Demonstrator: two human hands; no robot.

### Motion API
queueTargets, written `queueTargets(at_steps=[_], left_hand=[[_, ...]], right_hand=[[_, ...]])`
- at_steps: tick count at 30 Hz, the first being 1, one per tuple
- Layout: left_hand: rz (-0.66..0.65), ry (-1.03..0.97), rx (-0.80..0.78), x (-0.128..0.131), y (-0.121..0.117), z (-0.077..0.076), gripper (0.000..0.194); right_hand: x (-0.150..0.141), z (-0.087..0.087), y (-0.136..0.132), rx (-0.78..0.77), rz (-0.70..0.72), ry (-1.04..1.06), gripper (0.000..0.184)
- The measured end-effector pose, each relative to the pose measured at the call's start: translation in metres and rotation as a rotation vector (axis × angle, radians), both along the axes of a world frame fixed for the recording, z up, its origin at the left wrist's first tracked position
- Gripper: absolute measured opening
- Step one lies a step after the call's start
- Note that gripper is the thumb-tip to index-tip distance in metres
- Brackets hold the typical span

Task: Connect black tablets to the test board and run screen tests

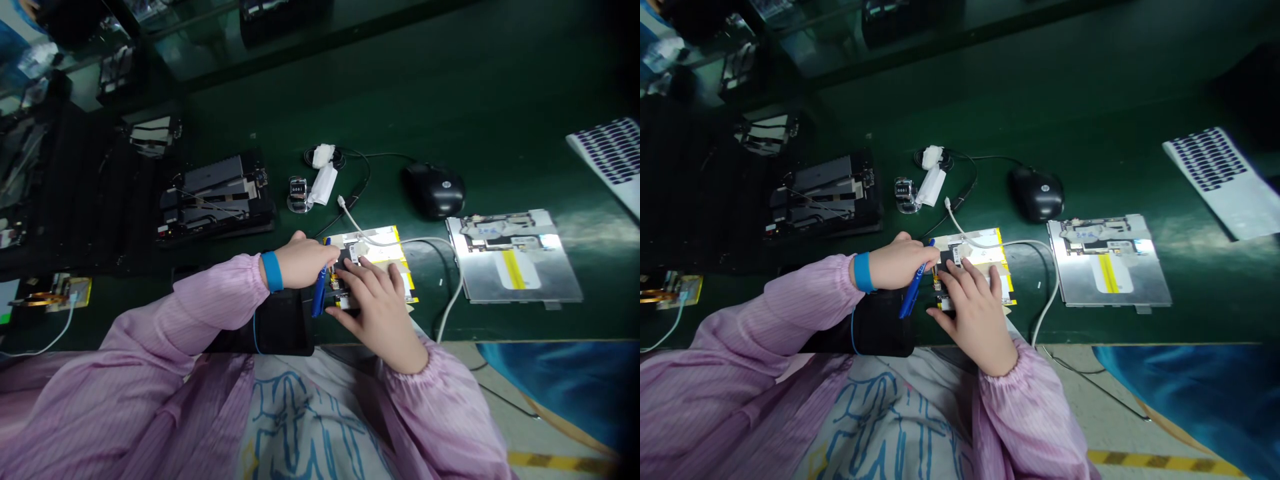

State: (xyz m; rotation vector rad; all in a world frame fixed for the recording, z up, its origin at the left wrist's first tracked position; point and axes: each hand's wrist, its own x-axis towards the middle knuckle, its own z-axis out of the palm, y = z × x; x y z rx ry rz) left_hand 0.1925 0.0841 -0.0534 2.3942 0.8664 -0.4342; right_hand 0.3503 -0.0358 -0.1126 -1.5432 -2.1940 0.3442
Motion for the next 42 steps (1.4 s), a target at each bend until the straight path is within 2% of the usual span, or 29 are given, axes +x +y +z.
queueTargets(at_steps=[12, 23, 31, 42], left_hand=[[-0.047, 0.043, -0.04, 0.0017, 0.0057, 0.0021, 0.011], [-0.084, 0.008, -0.057, 0.0008, 0.0071, -0.0038, 0.014], [-0.071, -0.03, -0.097, -0.0002, 0.0092, -0.0043, 0.016], [-0.061, -0.061, -0.063, -0.0003, 0.0072, -0.0069, 0.012]], right_hand=[[-0.0002, 0.0008, -0.0001, 0.009, -0.004, -0.014, 0.055], [-0.0009, 0.001, 0.0, 0.027, -0.003, -0.005, 0.053], [-0.0004, 0.0013, 0.0, 0.004, -0.003, -0.015, 0.053], [-0.0027, 0.0024, -0.0006, 0.015, 0.004, -0.094, 0.056]])
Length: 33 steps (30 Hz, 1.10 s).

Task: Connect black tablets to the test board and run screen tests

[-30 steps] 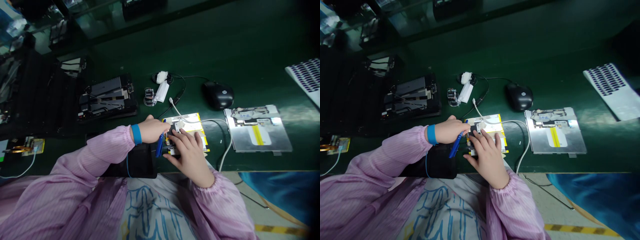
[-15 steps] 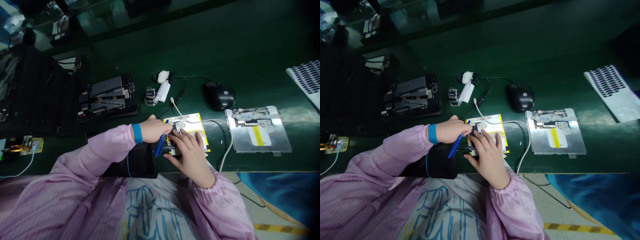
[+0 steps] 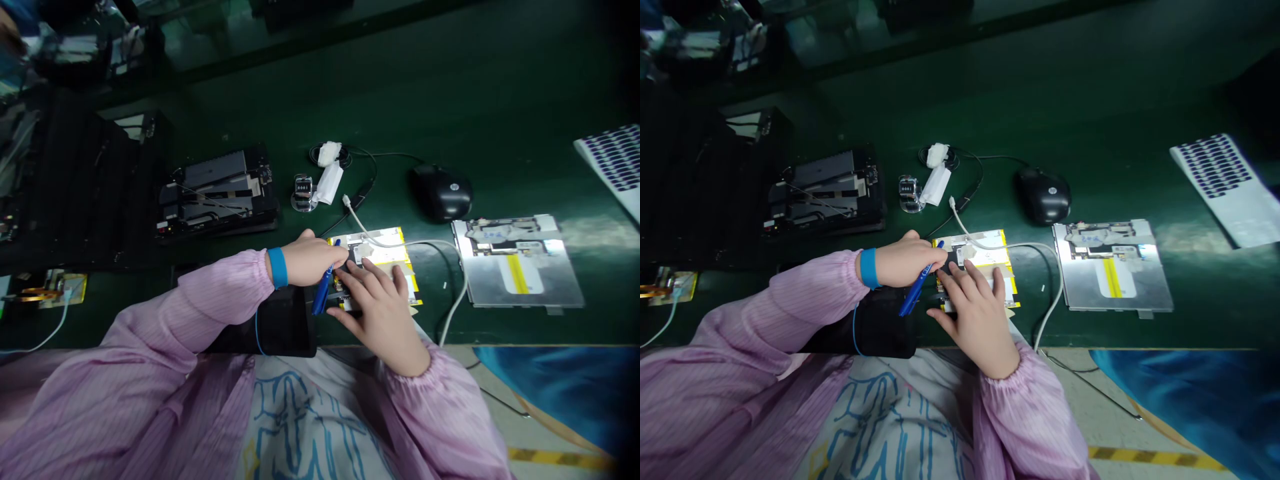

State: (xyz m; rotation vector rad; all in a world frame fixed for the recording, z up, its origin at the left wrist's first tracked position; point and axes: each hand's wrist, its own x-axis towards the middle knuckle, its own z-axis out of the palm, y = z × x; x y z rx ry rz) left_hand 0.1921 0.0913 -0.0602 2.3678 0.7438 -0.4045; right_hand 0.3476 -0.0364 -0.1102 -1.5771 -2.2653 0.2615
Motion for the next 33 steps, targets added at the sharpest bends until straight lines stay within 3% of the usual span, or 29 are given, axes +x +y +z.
queueTargets(at_steps=[9, 12, 15, 18, 21, 26, 30, 33], left_hand=[[0.017, 0.005, 0.045, 0.0, -0.001, -0.001, 0.01], [0.139, -0.033, 0.023, -0.001, 0.001, 0.006, 0.007], [0.337, -0.191, 0.05, -0.002, -0.001, 0.02, 0.018], [0.463, -0.358, 0.077, -0.004, -0.013, 0.036, 0.019], [0.443, -0.394, -0.05, -0.003, -0.034, 0.043, 0.018], [0.389, -0.398, -0.207, -0.003, -0.058, 0.038, 0.02], [0.431, -0.356, -0.102, -0.014, -0.061, 0.036, 0.022], [0.437, -0.318, -0.061, -0.024, -0.065, 0.033, 0.02]], right_hand=[[-0.009, 0.007, 0.001, -0.014, -0.022, -0.069, 0.057], [-0.012, 0.009, 0.002, 0.007, -0.04, -0.045, 0.042], [-0.013, 0.01, 0.003, 0.064, -0.032, -0.002, 0.023], [-0.008, 0.016, 0.004, 0.095, 0.003, 0.033, 0.015], [0.002, 0.029, 0.005, 0.147, -0.028, 0.048, 0.013], [0.015, 0.041, 0.005, 0.194, -0.039, 0.135, 0.013], [0.013, 0.03, 0.0, 0.193, -0.129, 0.244, 0.03], [0.011, 0.017, -0.006, 0.21, -0.134, 0.348, 0.028]])
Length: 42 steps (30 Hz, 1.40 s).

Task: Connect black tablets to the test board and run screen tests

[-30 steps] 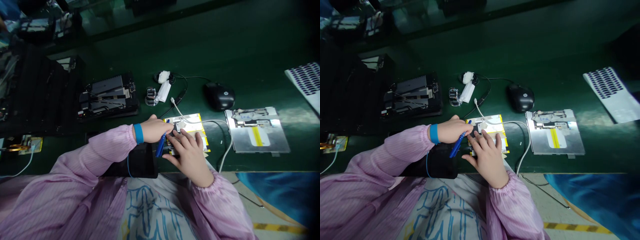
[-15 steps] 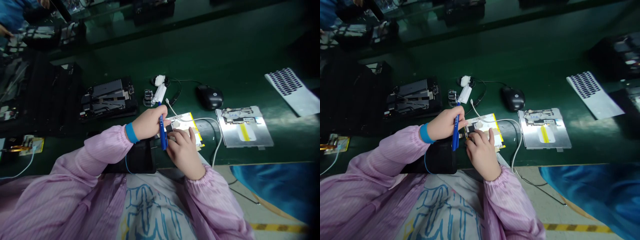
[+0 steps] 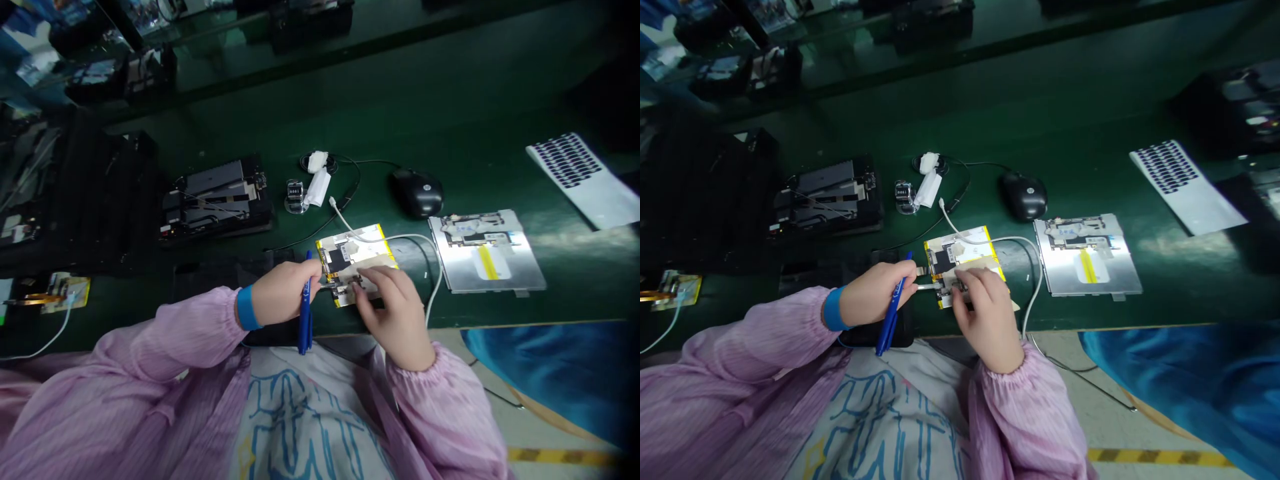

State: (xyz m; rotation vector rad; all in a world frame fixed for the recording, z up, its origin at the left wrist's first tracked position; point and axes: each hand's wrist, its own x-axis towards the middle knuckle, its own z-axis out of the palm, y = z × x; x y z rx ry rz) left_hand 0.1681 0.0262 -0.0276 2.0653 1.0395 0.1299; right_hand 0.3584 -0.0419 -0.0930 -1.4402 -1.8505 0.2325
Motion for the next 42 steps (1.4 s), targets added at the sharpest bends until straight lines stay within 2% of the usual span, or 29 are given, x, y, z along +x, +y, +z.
queueTargets(at_steps=[4, 8, 12, 22, 31, 42], left_hand=[[0.031, 0.04, 0.058, -0.005, -0.007, -0.009, 0.015], [0.029, 0.078, 0.111, 0.0, -0.009, -0.017, 0.012], [0.021, 0.109, 0.125, 0.005, -0.007, -0.019, 0.011], [0.034, 0.087, 0.082, 0.007, -0.005, -0.018, 0.01], [0.055, -0.003, 0.071, 0.008, -0.002, -0.018, 0.017], [0.035, 0.097, 0.149, 0.009, -0.006, -0.024, 0.011]], right_hand=[[-0.001, -0.01, -0.003, -0.048, 0.098, 0.033, 0.019], [-0.002, -0.017, -0.004, -0.051, 0.117, 0.016, 0.023], [-0.003, -0.02, -0.004, -0.057, 0.129, -0.085, 0.027], [-0.005, -0.022, -0.007, -0.079, 0.118, -0.171, 0.033], [-0.006, -0.019, -0.005, -0.08, 0.113, -0.197, 0.027], [-0.004, -0.019, -0.004, -0.061, 0.119, -0.143, 0.027]])
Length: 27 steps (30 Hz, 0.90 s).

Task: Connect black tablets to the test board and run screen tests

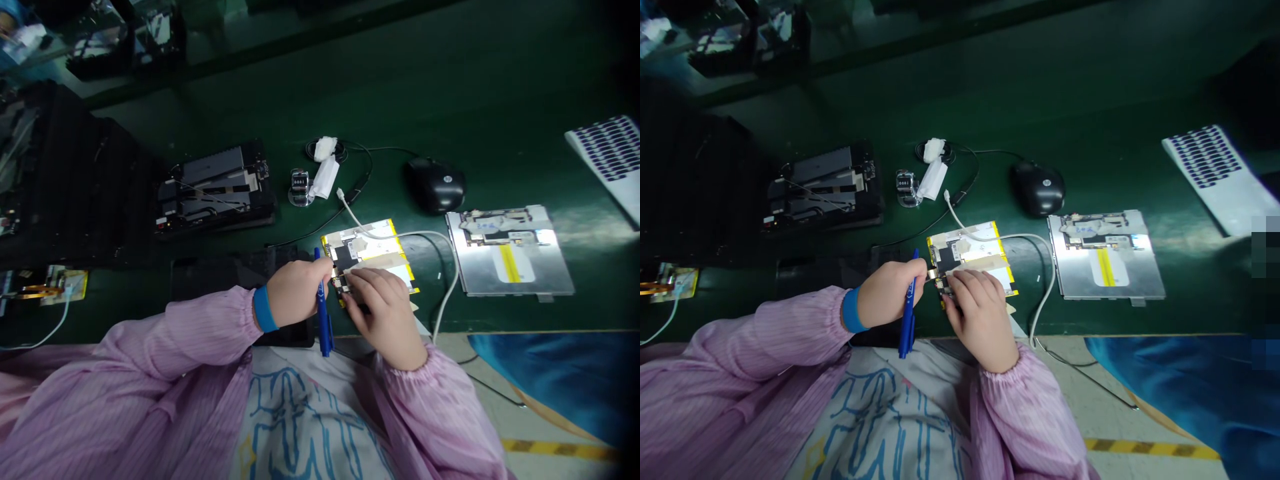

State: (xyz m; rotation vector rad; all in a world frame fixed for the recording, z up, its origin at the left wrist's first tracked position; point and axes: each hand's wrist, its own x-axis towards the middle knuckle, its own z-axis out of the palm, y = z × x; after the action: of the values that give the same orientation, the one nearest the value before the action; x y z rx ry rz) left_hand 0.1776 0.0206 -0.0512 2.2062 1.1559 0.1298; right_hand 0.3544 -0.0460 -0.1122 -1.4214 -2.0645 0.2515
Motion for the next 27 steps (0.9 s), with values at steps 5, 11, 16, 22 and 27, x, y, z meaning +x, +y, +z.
queueTargets(at_steps=[5, 11, 16, 22, 27], left_hand=[[-0.022, 0.041, 0.039, 0.001, 0.0, -0.002, 0.01], [-0.024, 0.002, -0.02, 0.002, 0.002, 0.0, 0.011], [-0.011, -0.005, -0.032, 0.002, 0.003, 0.0, 0.011], [-0.003, -0.023, -0.029, 0.002, 0.003, -0.003, 0.012], [0.066, -0.139, -0.105, -0.004, 0.002, 0.011, 0.018]], right_hand=[[-0.001, 0.0, -0.001, -0.019, 0.003, -0.052, 0.031], [-0.001, 0.001, 0.0, -0.021, -0.002, -0.095, 0.031], [-0.005, 0.001, -0.001, 0.004, -0.018, -0.131, 0.031], [-0.014, 0.002, -0.005, -0.016, -0.058, -0.194, 0.035], [-0.017, 0.002, -0.008, -0.075, -0.051, -0.209, 0.038]])
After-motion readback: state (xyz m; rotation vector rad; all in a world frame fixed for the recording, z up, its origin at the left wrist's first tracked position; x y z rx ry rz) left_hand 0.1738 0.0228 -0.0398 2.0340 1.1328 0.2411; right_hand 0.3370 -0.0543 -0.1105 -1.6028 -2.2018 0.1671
